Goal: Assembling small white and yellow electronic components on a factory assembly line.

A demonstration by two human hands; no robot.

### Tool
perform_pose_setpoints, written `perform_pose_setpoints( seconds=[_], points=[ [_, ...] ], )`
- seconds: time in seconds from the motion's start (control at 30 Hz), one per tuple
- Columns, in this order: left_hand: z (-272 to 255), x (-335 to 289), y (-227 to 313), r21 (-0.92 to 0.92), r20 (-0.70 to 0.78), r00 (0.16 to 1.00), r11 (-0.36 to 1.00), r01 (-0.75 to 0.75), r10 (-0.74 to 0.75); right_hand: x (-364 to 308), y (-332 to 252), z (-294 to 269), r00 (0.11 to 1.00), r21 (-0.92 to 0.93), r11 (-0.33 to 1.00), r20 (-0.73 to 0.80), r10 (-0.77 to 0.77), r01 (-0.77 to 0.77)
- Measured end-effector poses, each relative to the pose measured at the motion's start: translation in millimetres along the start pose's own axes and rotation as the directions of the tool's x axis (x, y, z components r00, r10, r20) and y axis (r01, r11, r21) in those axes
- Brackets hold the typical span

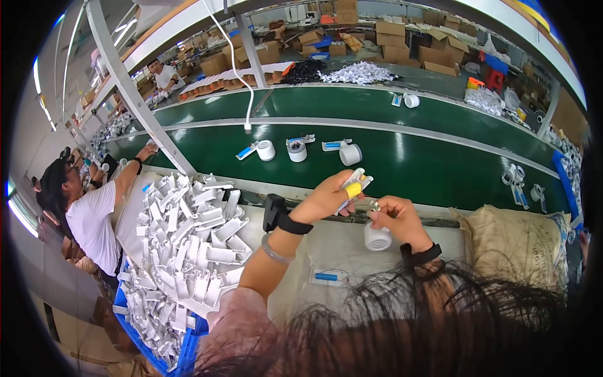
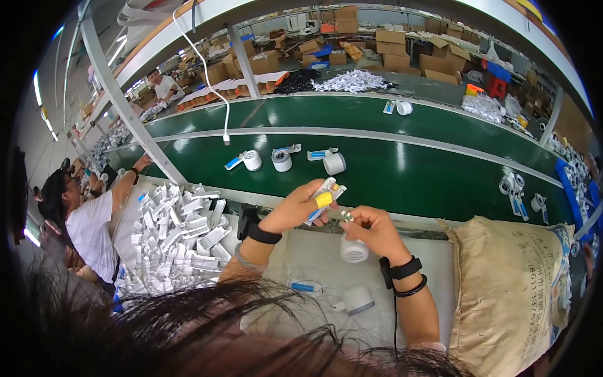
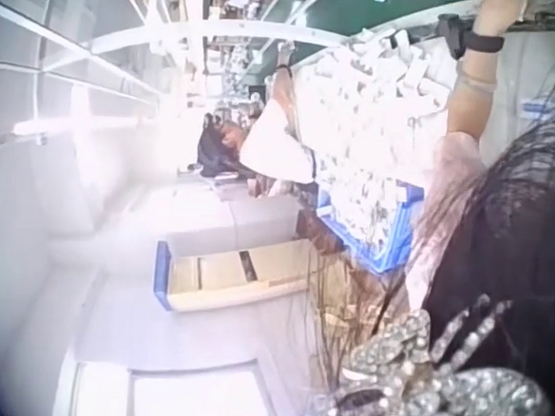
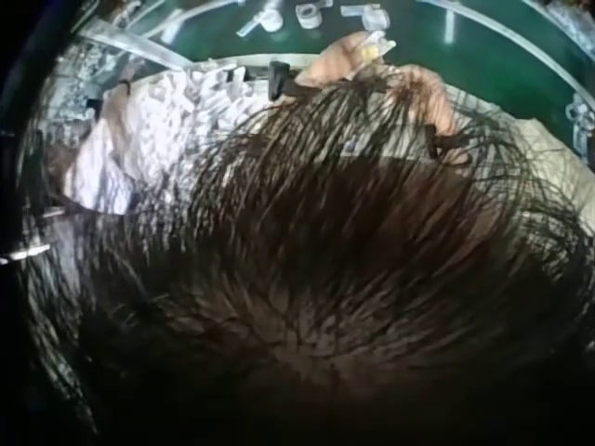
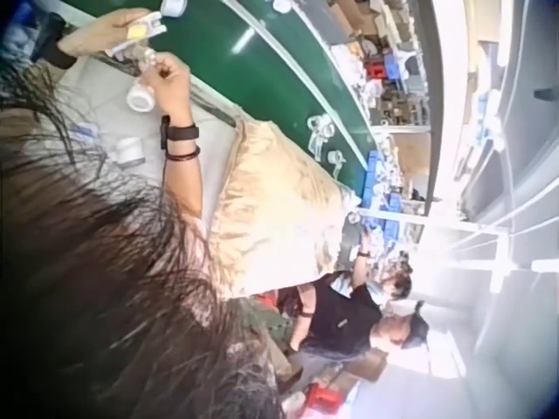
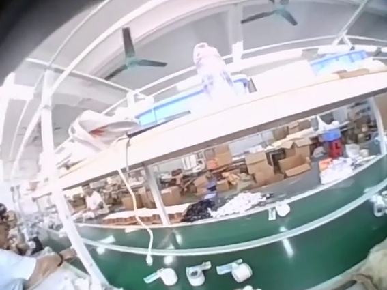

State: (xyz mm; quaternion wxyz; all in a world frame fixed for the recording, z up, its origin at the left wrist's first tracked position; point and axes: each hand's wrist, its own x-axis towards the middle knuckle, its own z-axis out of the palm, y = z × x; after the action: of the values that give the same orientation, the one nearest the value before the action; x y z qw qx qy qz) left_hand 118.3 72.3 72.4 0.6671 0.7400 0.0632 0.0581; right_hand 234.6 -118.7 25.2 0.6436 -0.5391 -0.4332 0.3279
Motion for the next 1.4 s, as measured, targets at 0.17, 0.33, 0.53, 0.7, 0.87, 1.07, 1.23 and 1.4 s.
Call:
perform_pose_setpoints(
  seconds=[0.17,0.33,0.53,0.7,0.87,1.07,1.23,1.4],
  points=[
    [20,2,-34,0.15,-0.109,0.993,0.988,-0.028,0.045,0,-7,-9,0.963,-0.588,0.804,-0.158,-0.218,0.086],
    [19,2,-46,0.049,-0.105,0.994,0.999,-0.006,0.011,2,-14,-9,0.972,-0.287,0.958,-0.221,-0.082,0.016],
    [20,3,-51,-0.117,-0.145,0.989,0.993,-0.028,0.011,4,3,-7,0.922,-0.53,0.821,-0.17,-0.347,0.211],
    [26,0,-49,-0.272,-0.098,0.995,0.962,-0.019,-0.008,4,0,5,0.903,-0.646,0.742,-0.192,-0.384,0.178],
    [38,-1,-47,-0.107,-0.169,0.975,0.98,-0.166,0.146,4,4,17,0.884,-0.566,0.793,-0.224,-0.41,0.224],
    [40,-5,-40,-0.078,-0.145,0.984,0.99,-0.115,0.103,2,6,13,0.803,-0.73,0.612,-0.148,-0.577,0.306],
    [43,-7,-39,0.064,-0.137,0.966,0.975,-0.214,0.221,2,-1,17,0.728,-0.787,0.495,-0.086,-0.68,0.369],
    [46,-13,-26,0.156,-0.138,0.948,0.952,-0.265,0.286,1,2,17,0.666,-0.836,0.4,-0.056,-0.744,0.377]
  ],
)
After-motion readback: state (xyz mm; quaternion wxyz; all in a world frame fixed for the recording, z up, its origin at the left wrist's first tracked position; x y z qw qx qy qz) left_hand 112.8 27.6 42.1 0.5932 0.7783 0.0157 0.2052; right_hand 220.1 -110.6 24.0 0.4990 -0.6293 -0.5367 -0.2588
